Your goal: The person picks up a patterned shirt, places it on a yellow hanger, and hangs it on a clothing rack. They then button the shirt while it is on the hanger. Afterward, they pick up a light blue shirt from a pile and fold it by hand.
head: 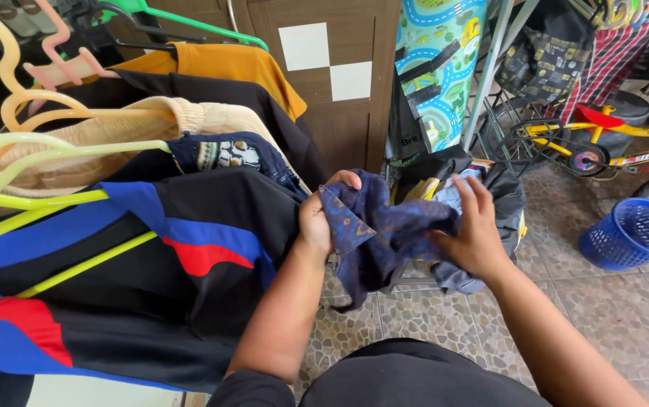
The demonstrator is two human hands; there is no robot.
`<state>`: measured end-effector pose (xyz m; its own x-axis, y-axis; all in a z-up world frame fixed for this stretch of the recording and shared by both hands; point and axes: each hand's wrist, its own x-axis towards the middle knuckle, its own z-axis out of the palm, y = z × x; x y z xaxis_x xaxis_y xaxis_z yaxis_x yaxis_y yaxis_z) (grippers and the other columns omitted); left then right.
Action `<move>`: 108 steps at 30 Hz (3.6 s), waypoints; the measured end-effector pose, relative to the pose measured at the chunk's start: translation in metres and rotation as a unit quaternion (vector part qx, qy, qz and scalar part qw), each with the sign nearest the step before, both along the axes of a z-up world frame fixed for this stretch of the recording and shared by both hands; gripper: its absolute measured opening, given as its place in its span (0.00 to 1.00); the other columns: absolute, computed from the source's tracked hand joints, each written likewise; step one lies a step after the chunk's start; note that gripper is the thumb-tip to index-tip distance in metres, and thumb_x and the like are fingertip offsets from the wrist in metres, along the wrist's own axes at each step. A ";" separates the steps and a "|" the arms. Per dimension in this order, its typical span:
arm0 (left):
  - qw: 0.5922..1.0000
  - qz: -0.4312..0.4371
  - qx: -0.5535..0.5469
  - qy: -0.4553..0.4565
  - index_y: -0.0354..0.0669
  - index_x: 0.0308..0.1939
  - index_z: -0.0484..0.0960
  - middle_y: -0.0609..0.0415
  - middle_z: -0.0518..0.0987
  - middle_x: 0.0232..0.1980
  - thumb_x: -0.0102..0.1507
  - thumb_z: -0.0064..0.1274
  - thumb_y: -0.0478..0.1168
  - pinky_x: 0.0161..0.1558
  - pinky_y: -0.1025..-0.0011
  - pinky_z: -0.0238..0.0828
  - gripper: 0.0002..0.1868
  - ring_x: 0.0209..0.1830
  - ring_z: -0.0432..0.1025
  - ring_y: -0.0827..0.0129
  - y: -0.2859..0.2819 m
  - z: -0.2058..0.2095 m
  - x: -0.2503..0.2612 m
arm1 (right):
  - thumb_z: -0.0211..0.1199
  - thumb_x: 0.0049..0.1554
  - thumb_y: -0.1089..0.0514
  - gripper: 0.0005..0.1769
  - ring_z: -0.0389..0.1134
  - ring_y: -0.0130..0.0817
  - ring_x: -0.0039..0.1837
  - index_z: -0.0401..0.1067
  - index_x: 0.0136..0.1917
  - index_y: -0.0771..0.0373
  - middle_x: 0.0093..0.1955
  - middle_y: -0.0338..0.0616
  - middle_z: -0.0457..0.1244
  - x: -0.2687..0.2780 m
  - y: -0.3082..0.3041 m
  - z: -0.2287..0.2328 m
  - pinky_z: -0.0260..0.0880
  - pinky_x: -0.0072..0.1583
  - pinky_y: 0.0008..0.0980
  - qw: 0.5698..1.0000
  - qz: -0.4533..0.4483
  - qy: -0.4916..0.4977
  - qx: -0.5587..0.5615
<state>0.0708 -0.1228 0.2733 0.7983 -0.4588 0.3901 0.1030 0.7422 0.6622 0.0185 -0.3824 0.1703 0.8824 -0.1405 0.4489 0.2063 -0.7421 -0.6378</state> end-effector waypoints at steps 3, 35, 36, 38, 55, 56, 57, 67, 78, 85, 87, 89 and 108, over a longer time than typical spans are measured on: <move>0.997 0.052 0.032 -0.037 0.35 0.43 0.73 0.49 0.74 0.35 0.60 0.39 0.43 0.40 0.80 0.69 0.15 0.34 0.72 0.69 0.008 -0.027 0.024 | 0.71 0.52 0.48 0.19 0.70 0.56 0.58 0.77 0.57 0.41 0.48 0.48 0.71 0.023 -0.020 -0.034 0.69 0.57 0.52 0.984 -0.020 0.176 0.033; 0.708 0.113 0.599 -0.357 0.58 0.44 0.82 0.57 0.78 0.40 0.58 0.60 0.52 0.49 0.59 0.76 0.13 0.47 0.77 0.53 -0.001 -0.160 0.037 | 0.56 0.58 0.74 0.21 0.65 0.27 0.49 0.81 0.59 0.60 0.44 0.45 0.70 -0.042 0.053 0.104 0.70 0.59 0.35 0.977 0.088 -0.036 0.193; 0.733 0.056 0.609 -0.298 0.60 0.44 0.82 0.56 0.83 0.42 0.61 0.57 0.52 0.52 0.57 0.75 0.10 0.51 0.77 0.52 -0.002 -0.182 0.045 | 0.57 0.60 0.74 0.19 0.64 0.26 0.49 0.80 0.59 0.61 0.44 0.44 0.70 -0.045 0.049 0.107 0.69 0.59 0.32 0.975 0.080 -0.057 0.199; 0.765 0.132 0.521 -0.355 0.54 0.53 0.81 0.53 0.81 0.52 0.63 0.53 0.44 0.61 0.56 0.69 0.14 0.59 0.74 0.54 0.001 -0.212 0.062 | 0.59 0.60 0.69 0.17 0.61 0.23 0.46 0.78 0.60 0.59 0.47 0.38 0.70 -0.048 0.028 0.100 0.63 0.53 0.27 0.990 0.035 -0.038 0.133; 0.775 0.135 0.512 -0.344 0.52 0.59 0.73 0.54 0.80 0.56 0.51 0.60 0.70 0.55 0.64 0.68 0.41 0.56 0.75 0.61 0.033 -0.105 0.008 | 0.65 0.49 0.66 0.35 0.65 0.45 0.43 0.77 0.69 0.49 0.48 0.41 0.63 -0.102 -0.053 0.086 0.66 0.45 0.42 0.955 -0.132 -0.069 -0.257; 0.699 0.103 0.582 -0.402 0.53 0.64 0.66 0.51 0.74 0.62 0.52 0.62 0.58 0.53 0.55 0.69 0.39 0.57 0.74 0.52 0.027 -0.100 0.005 | 0.65 0.48 0.67 0.35 0.67 0.46 0.47 0.78 0.69 0.50 0.51 0.43 0.62 -0.105 -0.060 0.084 0.68 0.47 0.44 0.952 -0.151 -0.078 -0.256; 0.613 0.068 0.643 -0.454 0.53 0.68 0.59 0.47 0.68 0.68 0.54 0.64 0.46 0.50 0.46 0.70 0.41 0.59 0.72 0.43 0.021 -0.096 0.002 | 0.65 0.47 0.68 0.36 0.68 0.46 0.51 0.79 0.69 0.50 0.55 0.45 0.60 -0.107 -0.067 0.082 0.71 0.50 0.46 0.948 -0.170 -0.087 -0.255; 0.764 0.045 0.576 -0.287 0.53 0.43 0.81 0.59 0.82 0.43 0.63 0.53 0.36 0.51 0.71 0.65 0.07 0.45 0.74 0.69 -0.054 -0.087 -0.009 | 0.78 0.48 0.50 0.11 0.71 0.22 0.41 0.86 0.45 0.53 0.37 0.31 0.75 -0.181 -0.179 0.119 0.71 0.49 0.24 0.937 -0.032 0.338 -0.086; 0.943 -0.186 0.217 0.172 0.35 0.39 0.86 0.48 0.86 0.36 0.62 0.60 0.38 0.39 0.71 0.79 0.08 0.33 0.81 0.63 -0.217 -0.135 -0.080 | 0.56 0.71 0.52 0.19 0.63 0.32 0.31 0.74 0.46 0.71 0.33 0.46 0.65 -0.268 -0.378 0.013 0.62 0.32 0.30 0.929 -0.058 0.088 0.354; 0.895 -0.397 0.006 0.204 0.27 0.70 0.69 0.35 0.78 0.62 0.50 0.55 0.33 0.59 0.53 0.77 0.42 0.56 0.77 0.48 -0.303 -0.173 -0.145 | 0.60 0.71 0.50 0.13 0.68 0.33 0.37 0.68 0.48 0.61 0.37 0.41 0.65 -0.301 -0.447 0.006 0.72 0.41 0.32 0.851 -0.101 -0.032 0.515; 0.831 -0.276 0.466 -0.122 0.41 0.57 0.79 0.59 0.78 0.49 0.54 0.64 0.51 0.58 0.73 0.65 0.31 0.51 0.71 0.70 -0.319 -0.130 -0.162 | 0.66 0.65 0.49 0.11 0.63 0.20 0.35 0.70 0.46 0.54 0.36 0.30 0.62 -0.308 -0.447 0.025 0.62 0.37 0.19 0.863 -0.206 -0.021 0.461; 0.895 -0.281 0.346 -0.010 0.40 0.49 0.81 0.56 0.81 0.45 0.60 0.61 0.46 0.54 0.73 0.71 0.18 0.46 0.75 0.69 -0.336 -0.167 -0.161 | 0.65 0.65 0.51 0.08 0.64 0.22 0.37 0.71 0.48 0.55 0.38 0.32 0.63 -0.310 -0.455 0.015 0.65 0.39 0.22 0.877 -0.217 -0.014 0.429; 0.979 0.143 -0.141 0.019 0.36 0.52 0.78 0.42 0.82 0.52 0.64 0.61 0.37 0.62 0.55 0.72 0.15 0.52 0.78 0.53 -0.371 -0.058 -0.038 | 0.66 0.57 0.68 0.07 0.67 0.27 0.49 0.79 0.50 0.68 0.45 0.42 0.71 -0.119 -0.473 -0.010 0.66 0.54 0.25 0.953 -0.030 0.110 0.281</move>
